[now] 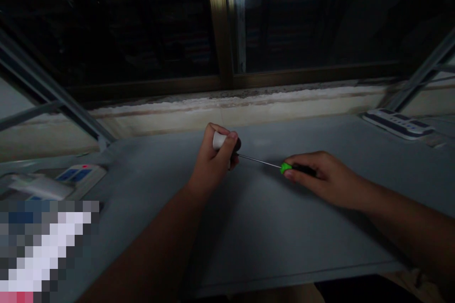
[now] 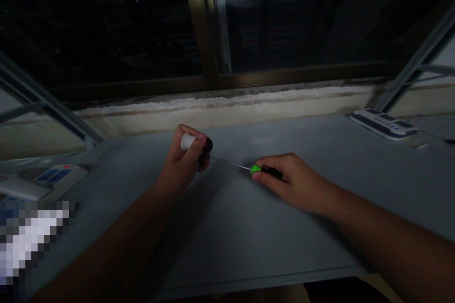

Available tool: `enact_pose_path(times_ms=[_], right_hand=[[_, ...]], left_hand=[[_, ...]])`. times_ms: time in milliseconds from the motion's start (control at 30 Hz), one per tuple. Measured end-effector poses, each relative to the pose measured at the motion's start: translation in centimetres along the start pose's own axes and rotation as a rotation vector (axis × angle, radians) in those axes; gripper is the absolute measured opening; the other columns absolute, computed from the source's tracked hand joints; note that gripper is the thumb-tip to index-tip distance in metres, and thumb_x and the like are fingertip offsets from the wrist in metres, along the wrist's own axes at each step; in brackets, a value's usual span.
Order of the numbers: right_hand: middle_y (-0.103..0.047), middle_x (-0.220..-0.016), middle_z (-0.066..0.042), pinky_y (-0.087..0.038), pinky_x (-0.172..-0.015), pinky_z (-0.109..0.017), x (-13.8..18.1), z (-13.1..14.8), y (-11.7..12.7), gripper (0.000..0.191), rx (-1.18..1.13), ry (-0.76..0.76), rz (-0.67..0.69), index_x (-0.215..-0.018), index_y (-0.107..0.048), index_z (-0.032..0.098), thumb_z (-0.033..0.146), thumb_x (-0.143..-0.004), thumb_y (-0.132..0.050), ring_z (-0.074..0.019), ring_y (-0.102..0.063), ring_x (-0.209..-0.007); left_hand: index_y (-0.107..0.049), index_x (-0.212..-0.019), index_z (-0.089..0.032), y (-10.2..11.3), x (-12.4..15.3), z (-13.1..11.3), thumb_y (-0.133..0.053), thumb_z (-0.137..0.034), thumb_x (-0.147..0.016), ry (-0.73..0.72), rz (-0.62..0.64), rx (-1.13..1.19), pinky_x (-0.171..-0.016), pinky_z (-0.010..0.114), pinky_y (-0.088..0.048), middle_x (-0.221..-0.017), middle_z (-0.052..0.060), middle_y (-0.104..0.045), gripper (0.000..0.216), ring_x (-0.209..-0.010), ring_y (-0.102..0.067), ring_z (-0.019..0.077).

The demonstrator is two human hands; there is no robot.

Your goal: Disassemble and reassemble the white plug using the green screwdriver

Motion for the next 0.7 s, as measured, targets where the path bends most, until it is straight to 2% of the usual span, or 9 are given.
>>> enact_pose_path(times_ms=[100,200,333,433,533,600,700], right_hand=[[-0.054,-0.066,0.003,-0.037,-0.049,-0.022,0.2,-1.4,-1.1,0.041,-0.353,-0.193,0.171,-0.079,-0.064,0.019,0.054,-0.098,-0.059,-0.0079,-0.047,-0.053],[-0.053,-0.064,0.004,-0.029,-0.038,-0.018,0.7,-2.4,-2.2,0.041,-0.684,-0.402,0.305,-0.087,-0.069,0.017,0.058,-0.091,-0.066,-0.0048,-0.039,-0.045],[-0.053,-0.063,0.003,-0.027,-0.034,-0.014,0.7,-3.0,-2.5,0.041,-0.840,-0.499,0.370,-0.092,-0.072,0.015,0.056,-0.088,-0.071,-0.0047,-0.041,-0.045],[-0.055,-0.064,0.004,-0.031,-0.033,-0.014,0.2,-3.3,-2.3,0.037,-0.768,-0.441,0.340,-0.087,-0.066,0.017,0.053,-0.087,-0.074,-0.0051,-0.043,-0.045],[-0.058,-0.069,0.004,-0.041,-0.040,-0.017,-0.5,-2.8,-1.4,0.037,-0.605,-0.272,0.220,-0.084,-0.057,0.019,0.046,-0.080,-0.083,-0.0080,-0.052,-0.053],[-0.062,-0.075,0.002,-0.047,-0.050,-0.021,-0.6,-2.1,-0.4,0.034,-0.397,-0.141,0.078,-0.084,-0.056,0.020,0.043,-0.082,-0.081,-0.0113,-0.058,-0.062],[-0.066,-0.079,-0.002,-0.047,-0.065,-0.028,-0.3,0.0,0.9,0.021,0.058,0.042,-0.110,-0.088,-0.061,0.020,0.038,-0.093,-0.069,-0.0154,-0.062,-0.073]], left_hand=[[-0.046,-0.095,-0.025,-0.3,0.2,-0.4,-0.066,-0.042,-0.094,-0.028,0.076,-0.040,-0.040,0.016,-0.042,-0.070,-0.006,-0.056,0.027,-0.047,-0.055,0.0071],[-0.048,-0.094,-0.025,-0.5,0.2,-0.2,-0.067,-0.042,-0.094,-0.027,0.133,-0.050,-0.042,0.017,-0.044,-0.070,-0.005,-0.057,0.026,-0.048,-0.054,0.0075],[-0.049,-0.095,-0.025,-0.5,0.1,0.6,-0.069,-0.043,-0.093,0.038,0.160,-0.046,-0.045,0.019,-0.050,-0.075,-0.004,-0.059,0.027,-0.051,-0.056,0.0081],[-0.049,-0.096,-0.025,-0.7,0.0,0.7,-0.068,-0.045,-0.093,0.041,0.171,-0.041,-0.043,0.018,-0.048,-0.073,-0.005,-0.057,0.028,-0.049,-0.055,0.0081],[-0.048,-0.095,-0.025,-0.6,-0.2,0.7,-0.068,-0.046,-0.093,0.021,0.110,-0.052,-0.039,0.016,-0.042,-0.070,-0.006,-0.055,0.029,-0.047,-0.055,0.0080],[-0.046,-0.096,-0.025,-0.4,-0.4,0.9,-0.068,-0.046,-0.092,0.039,0.045,-0.032,-0.037,0.016,-0.040,-0.071,-0.007,-0.055,0.030,-0.046,-0.055,0.0082],[-0.044,-0.102,-0.026,-0.1,-0.6,1.4,-0.068,-0.043,-0.091,0.076,-0.029,0.036,-0.037,0.016,-0.040,-0.072,-0.007,-0.056,0.031,-0.046,-0.056,0.0086]])
Point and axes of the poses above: each hand's wrist, its own x-axis away from the middle knuckle, its own y-axis out of the back of the hand, z = x × y, the point moved 7 cm from there along -x, towards the middle knuckle
